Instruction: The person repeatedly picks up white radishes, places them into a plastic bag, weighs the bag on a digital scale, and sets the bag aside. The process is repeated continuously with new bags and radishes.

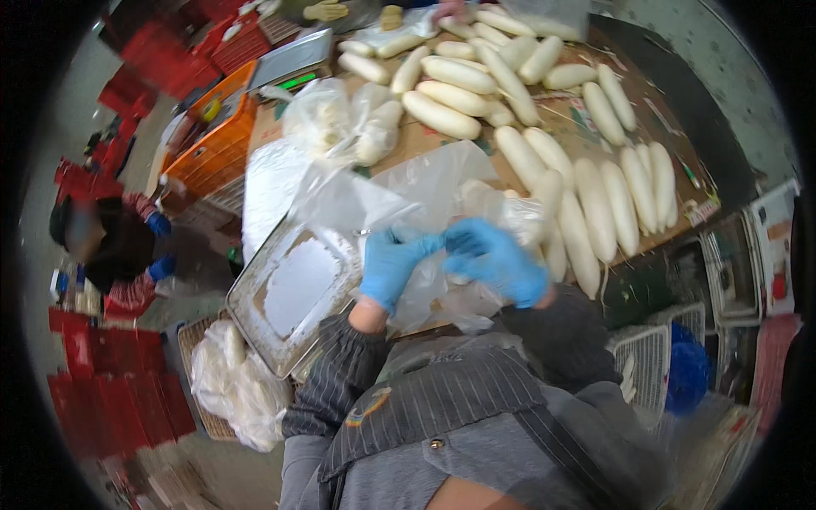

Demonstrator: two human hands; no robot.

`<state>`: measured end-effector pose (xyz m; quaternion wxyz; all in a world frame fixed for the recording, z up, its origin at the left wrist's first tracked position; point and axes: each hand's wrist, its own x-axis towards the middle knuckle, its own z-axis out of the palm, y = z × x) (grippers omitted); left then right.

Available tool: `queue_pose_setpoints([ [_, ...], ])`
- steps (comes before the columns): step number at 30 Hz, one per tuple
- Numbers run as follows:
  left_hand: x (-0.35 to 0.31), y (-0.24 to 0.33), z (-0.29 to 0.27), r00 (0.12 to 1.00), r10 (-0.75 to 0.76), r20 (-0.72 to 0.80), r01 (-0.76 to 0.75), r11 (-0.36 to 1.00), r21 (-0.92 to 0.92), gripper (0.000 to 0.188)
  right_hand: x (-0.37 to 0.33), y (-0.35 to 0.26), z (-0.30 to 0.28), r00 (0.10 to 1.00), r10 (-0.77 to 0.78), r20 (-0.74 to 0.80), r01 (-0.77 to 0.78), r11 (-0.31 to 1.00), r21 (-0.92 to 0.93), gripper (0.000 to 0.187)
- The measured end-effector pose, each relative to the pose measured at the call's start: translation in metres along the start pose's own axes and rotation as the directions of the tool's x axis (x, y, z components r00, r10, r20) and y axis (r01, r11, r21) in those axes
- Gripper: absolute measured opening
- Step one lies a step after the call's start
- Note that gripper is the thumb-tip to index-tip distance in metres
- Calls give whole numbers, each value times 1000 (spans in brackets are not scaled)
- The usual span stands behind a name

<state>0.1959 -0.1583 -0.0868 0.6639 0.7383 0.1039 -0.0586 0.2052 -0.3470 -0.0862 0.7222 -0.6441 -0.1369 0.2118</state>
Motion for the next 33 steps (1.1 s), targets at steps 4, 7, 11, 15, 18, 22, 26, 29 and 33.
queue_pose_setpoints([
  [4,-11,-1,-16,992,82,100,-68,988,-136,27,8,33,18,1000,15,1,-15,964,265,18],
  [7,-18,-20,-72,971,239,-4,-237,966,107,17,-3,36,6,999,33,0,-20,614,789,14],
  [11,-22,-13,-188,837,454,-305,-335,866,370,13,-19,43,-60,986,35,-163,132,433,892,16],
  [15,-73,66,-161,886,406,222,-458,839,292,120,4,19,-45,960,4,-280,160,813,559,14],
  [18,-65,87,-69,742,606,288,-652,548,524,101,25,-20,7,961,-269,64,246,938,245,13],
  [22,-32,44,-93,629,774,-72,-409,408,817,51,35,-94,-12,908,-267,322,168,938,303,26],
  [26,-77,41,-193,619,538,-572,-53,755,653,36,116,-53,-156,879,-441,-182,216,709,-672,60],
  [29,-129,34,-204,786,95,-611,-87,995,44,42,162,37,-285,892,-77,-445,-405,299,-864,101],
  [33,-169,31,-188,709,-11,-705,-358,856,-374,52,180,68,-325,886,347,-306,-387,192,-902,103],
])
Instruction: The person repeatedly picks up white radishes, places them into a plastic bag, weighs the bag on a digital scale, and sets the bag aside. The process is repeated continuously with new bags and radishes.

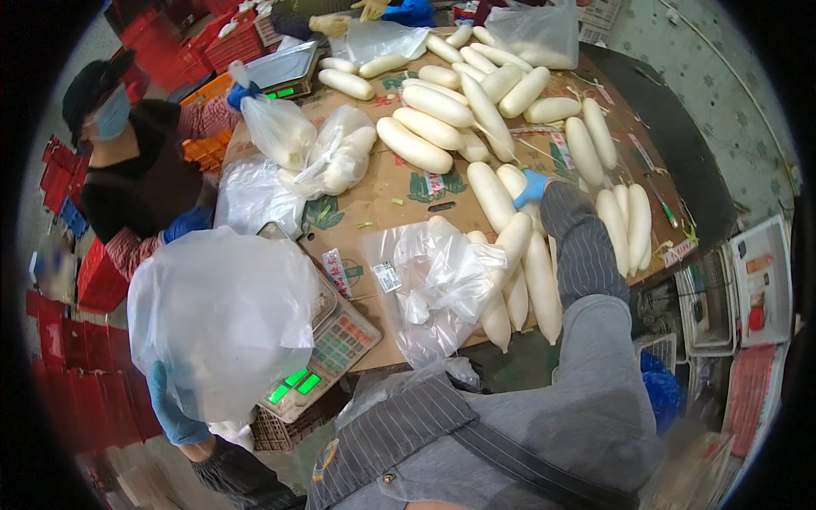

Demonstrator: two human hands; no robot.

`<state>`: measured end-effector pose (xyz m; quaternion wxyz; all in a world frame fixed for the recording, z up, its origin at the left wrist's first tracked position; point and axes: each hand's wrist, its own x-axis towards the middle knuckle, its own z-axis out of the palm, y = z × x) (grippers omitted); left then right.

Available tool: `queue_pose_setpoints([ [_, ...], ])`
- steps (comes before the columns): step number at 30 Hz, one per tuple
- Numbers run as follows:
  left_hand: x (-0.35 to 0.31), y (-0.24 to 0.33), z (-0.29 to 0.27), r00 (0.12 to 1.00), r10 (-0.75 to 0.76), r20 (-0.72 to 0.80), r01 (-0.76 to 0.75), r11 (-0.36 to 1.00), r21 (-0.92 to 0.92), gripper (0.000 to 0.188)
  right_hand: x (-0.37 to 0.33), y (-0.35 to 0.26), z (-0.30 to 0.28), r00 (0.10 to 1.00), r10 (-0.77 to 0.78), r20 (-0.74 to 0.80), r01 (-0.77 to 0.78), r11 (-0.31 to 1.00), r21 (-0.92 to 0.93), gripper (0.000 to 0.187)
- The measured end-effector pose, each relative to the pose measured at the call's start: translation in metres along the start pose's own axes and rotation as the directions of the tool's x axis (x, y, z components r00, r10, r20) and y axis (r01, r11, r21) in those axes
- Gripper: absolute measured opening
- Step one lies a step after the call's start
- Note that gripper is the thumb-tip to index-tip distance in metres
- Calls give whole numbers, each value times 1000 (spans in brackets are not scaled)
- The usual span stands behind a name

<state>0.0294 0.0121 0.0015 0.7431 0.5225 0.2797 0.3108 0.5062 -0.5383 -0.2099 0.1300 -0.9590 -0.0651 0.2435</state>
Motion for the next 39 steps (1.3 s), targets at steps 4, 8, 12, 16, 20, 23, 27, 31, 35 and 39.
queue_pose_setpoints([
  [4,-26,6,44,996,90,17,-91,936,340,58,-13,-9,-4,999,-33,6,29,949,315,103],
  [8,-13,0,19,990,-51,134,34,992,124,58,-45,-36,-32,900,-133,-414,360,764,536,86],
  [12,-6,-11,46,991,-131,18,132,987,-95,48,-92,-106,-80,747,-410,-524,640,231,733,74],
  [16,4,-23,62,957,-183,223,254,901,-351,32,-200,-263,-72,367,-707,-604,725,-189,662,68],
  [20,-8,-37,56,929,271,254,-253,962,-102,34,-237,-406,-2,94,-881,-463,687,-279,671,64],
  [23,18,-30,-13,925,210,317,-195,978,-79,35,-212,-479,70,-53,-939,-339,846,-223,484,61],
  [27,41,-32,-64,892,-196,408,390,789,-475,39,-160,-490,145,-10,-910,-415,1000,-15,7,48],
  [31,24,-29,-78,959,-185,214,257,884,-389,42,-179,-394,28,278,-903,-329,945,195,264,33],
  [35,-18,-19,-10,986,4,-165,20,990,138,51,-70,-192,-14,876,-365,-317,354,931,-95,75],
  [39,-20,-39,-18,999,46,3,-44,942,332,67,-22,-88,22,976,-31,-216,-19,974,-226,110],
])
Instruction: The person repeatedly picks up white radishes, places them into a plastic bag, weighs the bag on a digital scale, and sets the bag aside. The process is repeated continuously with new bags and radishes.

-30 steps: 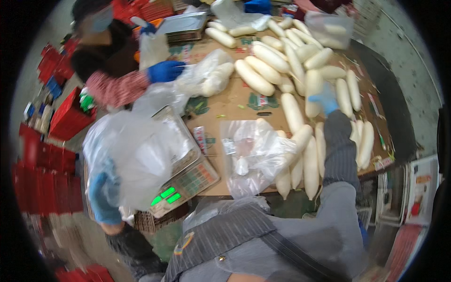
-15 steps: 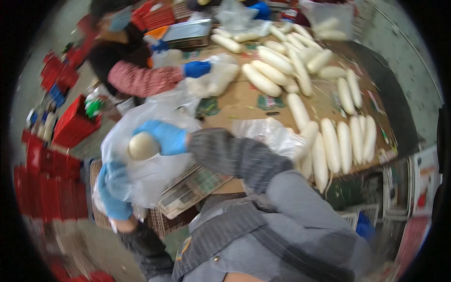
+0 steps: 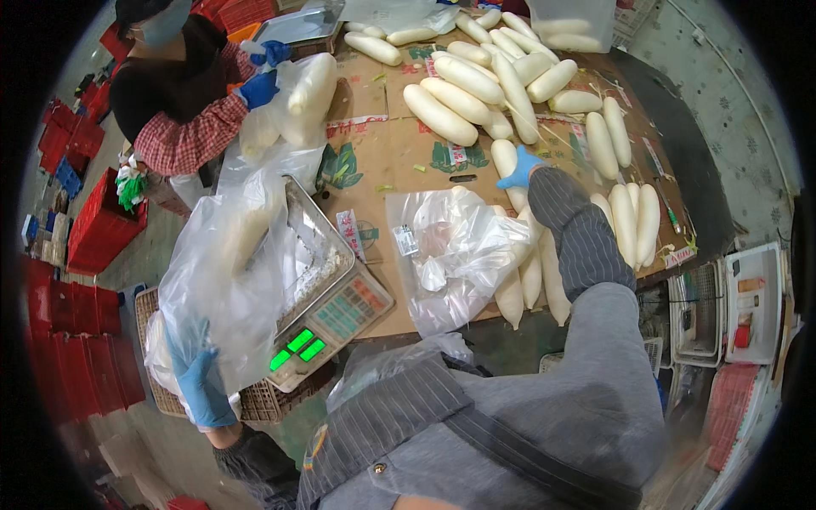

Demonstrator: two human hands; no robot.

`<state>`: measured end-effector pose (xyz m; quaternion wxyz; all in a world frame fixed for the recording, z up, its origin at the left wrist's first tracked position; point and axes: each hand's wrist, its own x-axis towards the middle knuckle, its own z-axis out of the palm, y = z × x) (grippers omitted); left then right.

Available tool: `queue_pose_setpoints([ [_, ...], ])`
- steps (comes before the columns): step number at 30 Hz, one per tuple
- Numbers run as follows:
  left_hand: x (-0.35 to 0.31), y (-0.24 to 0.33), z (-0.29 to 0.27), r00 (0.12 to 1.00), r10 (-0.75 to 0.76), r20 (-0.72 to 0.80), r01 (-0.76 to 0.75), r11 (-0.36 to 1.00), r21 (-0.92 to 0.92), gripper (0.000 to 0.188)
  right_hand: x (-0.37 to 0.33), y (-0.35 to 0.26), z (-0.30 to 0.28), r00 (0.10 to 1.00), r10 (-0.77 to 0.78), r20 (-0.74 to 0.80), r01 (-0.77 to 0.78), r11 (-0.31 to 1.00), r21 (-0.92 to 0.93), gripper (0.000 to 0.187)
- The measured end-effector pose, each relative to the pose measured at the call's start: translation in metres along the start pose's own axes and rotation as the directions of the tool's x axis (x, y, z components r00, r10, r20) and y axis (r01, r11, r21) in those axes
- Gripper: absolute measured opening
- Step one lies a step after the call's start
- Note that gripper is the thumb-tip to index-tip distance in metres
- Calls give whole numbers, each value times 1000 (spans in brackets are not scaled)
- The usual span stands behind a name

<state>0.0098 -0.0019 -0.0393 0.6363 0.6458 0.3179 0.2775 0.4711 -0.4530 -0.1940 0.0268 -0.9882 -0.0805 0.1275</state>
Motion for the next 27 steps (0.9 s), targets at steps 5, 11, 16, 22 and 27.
queue_pose_setpoints([
  [5,-7,-23,-32,979,194,59,-203,917,343,72,20,8,15,981,-16,191,-29,972,231,87],
  [11,-13,-42,-75,957,256,-138,-58,634,771,37,-17,-8,-47,938,-144,-316,344,509,789,69],
  [16,-14,3,-44,997,-16,-72,15,1000,-9,19,-105,-143,-132,678,-484,-553,424,-357,832,57],
  [22,-12,26,-13,980,118,-157,-161,941,-298,21,-212,-367,-103,267,-725,-635,404,-514,757,65],
  [27,0,14,-33,985,167,-29,-169,955,-245,20,-201,-448,-19,26,-896,-443,964,-94,247,60],
])
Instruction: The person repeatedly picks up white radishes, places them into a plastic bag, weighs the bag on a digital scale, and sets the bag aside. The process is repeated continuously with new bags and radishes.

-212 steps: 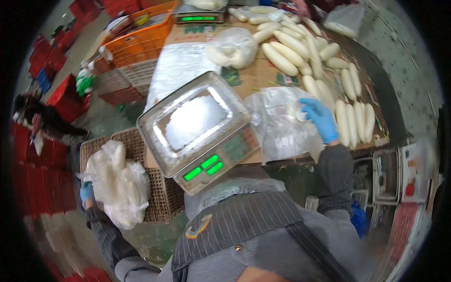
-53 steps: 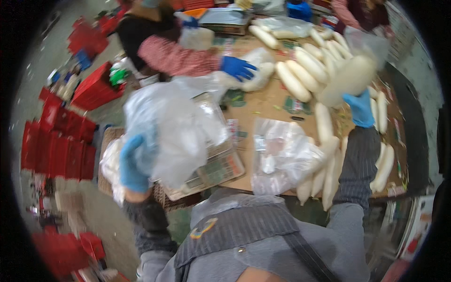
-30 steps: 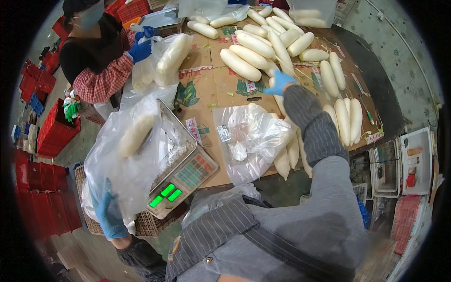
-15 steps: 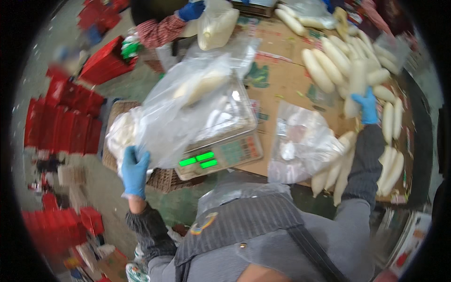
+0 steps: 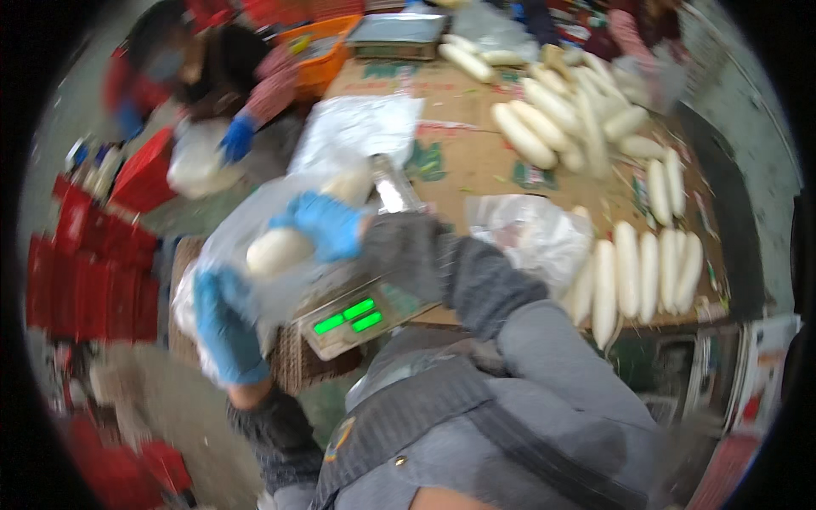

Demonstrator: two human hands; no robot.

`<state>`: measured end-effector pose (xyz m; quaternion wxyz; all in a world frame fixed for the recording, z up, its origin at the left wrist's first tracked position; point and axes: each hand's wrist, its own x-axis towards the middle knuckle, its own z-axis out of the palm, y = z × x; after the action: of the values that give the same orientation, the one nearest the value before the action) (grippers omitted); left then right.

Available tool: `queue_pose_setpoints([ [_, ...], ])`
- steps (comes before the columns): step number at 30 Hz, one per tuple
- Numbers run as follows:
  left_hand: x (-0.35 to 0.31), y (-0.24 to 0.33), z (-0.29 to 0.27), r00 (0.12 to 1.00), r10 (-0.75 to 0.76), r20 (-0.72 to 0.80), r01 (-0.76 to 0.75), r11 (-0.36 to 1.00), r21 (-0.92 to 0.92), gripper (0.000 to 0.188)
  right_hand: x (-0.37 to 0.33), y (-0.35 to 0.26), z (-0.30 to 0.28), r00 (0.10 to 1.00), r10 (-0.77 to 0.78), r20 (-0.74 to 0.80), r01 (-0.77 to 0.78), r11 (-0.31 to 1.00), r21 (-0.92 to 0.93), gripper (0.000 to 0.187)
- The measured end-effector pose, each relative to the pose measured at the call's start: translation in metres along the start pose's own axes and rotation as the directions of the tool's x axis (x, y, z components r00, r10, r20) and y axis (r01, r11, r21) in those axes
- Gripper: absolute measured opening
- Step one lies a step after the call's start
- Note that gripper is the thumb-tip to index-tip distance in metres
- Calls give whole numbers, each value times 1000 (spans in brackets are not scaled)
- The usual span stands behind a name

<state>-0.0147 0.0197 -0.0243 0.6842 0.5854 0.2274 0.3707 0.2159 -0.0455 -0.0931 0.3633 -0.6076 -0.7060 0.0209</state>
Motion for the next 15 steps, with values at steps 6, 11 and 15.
queue_pose_setpoints([
  [6,-8,-10,-3,998,34,-48,-35,999,-27,32,-27,37,-2,953,246,-176,-283,930,-234,44],
  [11,0,-20,-17,996,-32,-81,33,999,10,39,-47,57,-82,727,660,-189,-650,571,-502,37],
  [15,3,-20,-6,951,285,120,-294,708,642,43,-86,97,-72,886,454,-98,-450,891,55,30],
])
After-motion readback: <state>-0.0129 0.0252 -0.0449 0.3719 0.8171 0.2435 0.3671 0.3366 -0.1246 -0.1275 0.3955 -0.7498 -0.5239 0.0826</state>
